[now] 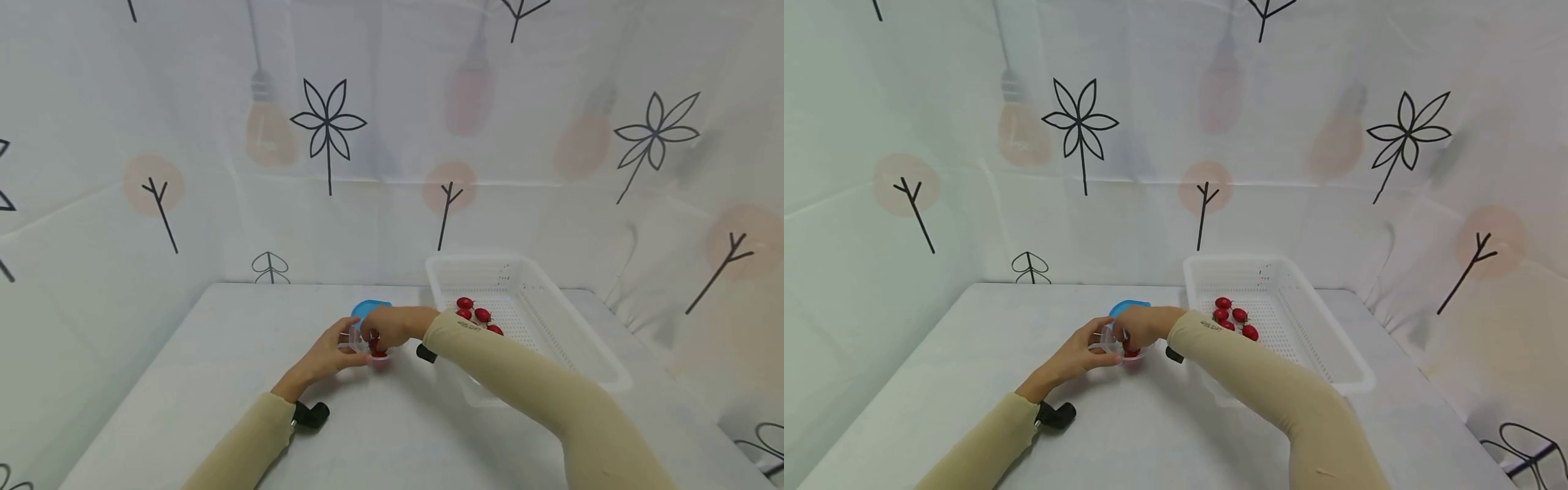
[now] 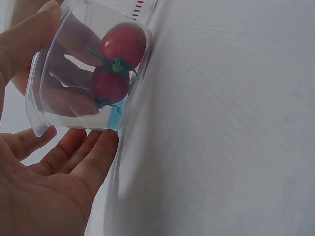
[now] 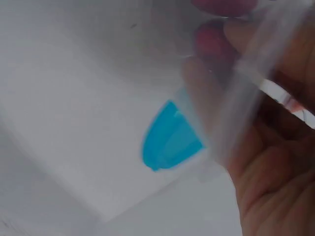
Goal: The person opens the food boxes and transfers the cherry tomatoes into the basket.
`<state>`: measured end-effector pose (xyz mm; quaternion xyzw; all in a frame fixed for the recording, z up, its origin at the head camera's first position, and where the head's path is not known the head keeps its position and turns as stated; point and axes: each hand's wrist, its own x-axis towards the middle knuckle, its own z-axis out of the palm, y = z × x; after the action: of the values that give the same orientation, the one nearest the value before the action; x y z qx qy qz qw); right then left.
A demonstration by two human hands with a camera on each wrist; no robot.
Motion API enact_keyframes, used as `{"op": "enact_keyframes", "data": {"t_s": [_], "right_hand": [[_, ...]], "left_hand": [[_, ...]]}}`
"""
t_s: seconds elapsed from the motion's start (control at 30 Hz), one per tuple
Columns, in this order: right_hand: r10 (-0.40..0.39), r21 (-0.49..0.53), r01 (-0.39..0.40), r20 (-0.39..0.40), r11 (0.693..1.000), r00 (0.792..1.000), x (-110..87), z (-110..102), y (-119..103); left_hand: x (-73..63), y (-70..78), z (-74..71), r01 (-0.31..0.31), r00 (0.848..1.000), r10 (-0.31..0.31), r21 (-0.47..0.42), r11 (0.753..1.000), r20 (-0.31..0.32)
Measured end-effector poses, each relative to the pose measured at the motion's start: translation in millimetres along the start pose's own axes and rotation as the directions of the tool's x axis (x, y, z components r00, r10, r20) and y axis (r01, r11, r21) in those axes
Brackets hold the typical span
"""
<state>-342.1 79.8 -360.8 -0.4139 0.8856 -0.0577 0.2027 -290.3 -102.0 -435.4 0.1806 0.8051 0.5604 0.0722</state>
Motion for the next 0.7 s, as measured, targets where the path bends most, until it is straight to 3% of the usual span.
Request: {"op": "enact_keyframes", "data": {"t_s": [0.17,0.43,0.7], "right_hand": [[-0.032,0.009,0.032,0.013,0.999,0.999,4.3,3.8,6.1],[-0.017,0.03,0.017,0.023,0.999,1.0,4.4,1.7,6.1],[-0.065,0.011,0.065,-0.01,0.998,0.998,2.5,0.7,7.6]], "left_hand": [[1.0,-1.2,-0.2,-0.012,1.0,0.012,-0.007,1.0,0.006],[1.9,-1.5,-0.9,-0.014,1.0,0.014,0.032,0.999,-0.01],[0.0,-0.1,0.4,-0.022,1.0,0.022,0.015,1.0,-0.005]]}}
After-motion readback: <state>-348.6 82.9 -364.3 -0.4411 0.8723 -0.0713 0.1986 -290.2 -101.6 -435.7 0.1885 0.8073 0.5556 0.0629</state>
